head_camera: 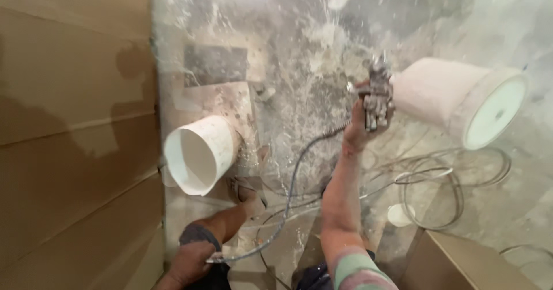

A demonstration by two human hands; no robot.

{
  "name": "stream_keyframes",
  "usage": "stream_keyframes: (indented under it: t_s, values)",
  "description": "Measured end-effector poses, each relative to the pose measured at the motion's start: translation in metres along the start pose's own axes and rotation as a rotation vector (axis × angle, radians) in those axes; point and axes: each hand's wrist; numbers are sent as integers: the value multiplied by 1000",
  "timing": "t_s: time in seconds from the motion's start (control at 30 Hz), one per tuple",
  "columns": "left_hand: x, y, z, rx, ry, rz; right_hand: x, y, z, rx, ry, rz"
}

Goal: The person uses a spray gun to apply white paint to wooden furniture pieces in a workshop. They refill the spray gun's paint container from a bucket and continue spraying different cabinet sections.

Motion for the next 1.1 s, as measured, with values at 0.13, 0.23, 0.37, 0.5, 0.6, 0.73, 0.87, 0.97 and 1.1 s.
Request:
stream_keyframes:
  t_s: [0.13, 0.23, 0.37, 0.5, 0.6, 0.73, 0.87, 0.97, 1.1]
  values:
    - [-21, 17, 31, -151, 124, -96, 8, 1, -51, 79, 90, -48]
    - [-36, 22, 56, -258, 198, -140, 17, 2, -81, 136, 29, -70]
    - [-62, 24, 82, -205, 379, -144, 34, -7, -118, 107, 38, -175]
    - [-72, 33, 96, -333, 479, -313, 53, -19, -143, 84, 158, -276]
    - [-72, 37, 92, -290, 431, -242, 60, -24, -153, 88, 199, -288]
    - [-67, 47, 87, -406, 463, -476, 59, -25, -158, 120, 185, -309]
    - [-65, 51, 94, -547, 515, -445, 49, -34, -160, 53, 160, -235]
    - [-65, 41, 100, -450, 458, -275, 35, -44, -162, -8, 191, -186]
    - [-63, 36, 108, -465, 482, -237, 10, -56, -171, -60, 177, -91]
Point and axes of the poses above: each hand's wrist, its own y-axis towards the middle knuckle, its own x-axis out of the back of the hand, z = x × y, and after that the axes turned 3 degrees about -y, right-handed
